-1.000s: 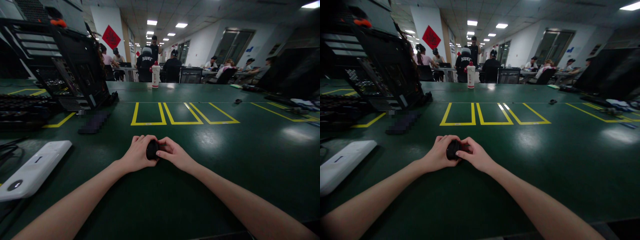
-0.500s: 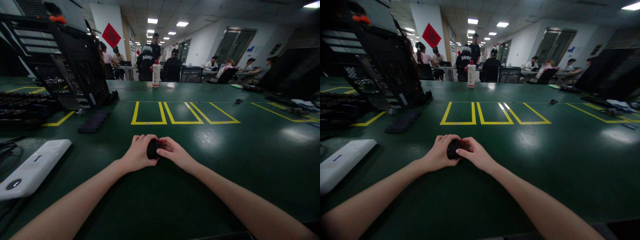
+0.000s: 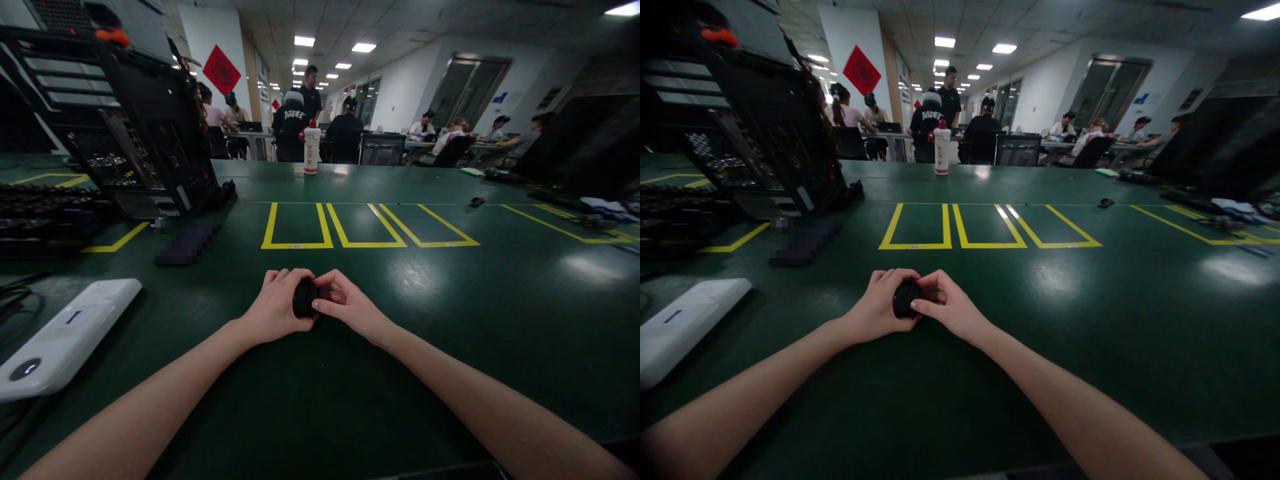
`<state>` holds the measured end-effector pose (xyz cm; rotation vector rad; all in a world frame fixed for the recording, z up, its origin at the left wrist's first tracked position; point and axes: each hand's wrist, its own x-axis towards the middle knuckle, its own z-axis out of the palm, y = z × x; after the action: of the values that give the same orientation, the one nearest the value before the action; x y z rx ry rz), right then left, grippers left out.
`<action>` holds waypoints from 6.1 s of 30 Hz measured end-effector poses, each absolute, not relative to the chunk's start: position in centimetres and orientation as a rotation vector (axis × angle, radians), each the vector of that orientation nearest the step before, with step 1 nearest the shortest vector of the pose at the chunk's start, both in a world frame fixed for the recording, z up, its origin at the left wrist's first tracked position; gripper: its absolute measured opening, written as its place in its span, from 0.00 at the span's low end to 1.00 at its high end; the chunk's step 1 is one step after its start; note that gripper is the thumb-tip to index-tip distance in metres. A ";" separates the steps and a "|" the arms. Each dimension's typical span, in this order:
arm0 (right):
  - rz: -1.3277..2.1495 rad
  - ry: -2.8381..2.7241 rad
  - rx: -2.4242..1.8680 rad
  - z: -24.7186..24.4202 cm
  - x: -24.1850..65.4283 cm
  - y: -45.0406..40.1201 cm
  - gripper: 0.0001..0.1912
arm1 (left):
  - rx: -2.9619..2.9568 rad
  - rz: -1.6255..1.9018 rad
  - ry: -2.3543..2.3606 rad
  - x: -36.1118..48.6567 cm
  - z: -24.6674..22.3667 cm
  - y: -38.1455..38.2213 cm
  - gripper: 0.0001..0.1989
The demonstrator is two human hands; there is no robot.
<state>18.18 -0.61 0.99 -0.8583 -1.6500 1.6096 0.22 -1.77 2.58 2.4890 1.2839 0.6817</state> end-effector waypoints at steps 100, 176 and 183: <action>1.667 -1.643 -0.822 0.9 18.5 -0.5 0.16 | 2.525 0.783 1.283 0.1 1.1 -1.1 0.27; 1.668 -1.680 -0.785 1.6 18.5 -0.4 0.18 | 2.510 0.760 1.283 0.0 1.5 -1.3 0.27; 1.603 -1.703 -0.766 1.3 18.5 -0.4 0.12 | 2.524 0.736 1.262 0.0 1.6 -1.3 0.26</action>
<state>18.53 -0.43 1.31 -0.7660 -1.7033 1.6035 -0.02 -1.33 1.61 2.5244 1.2621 0.7355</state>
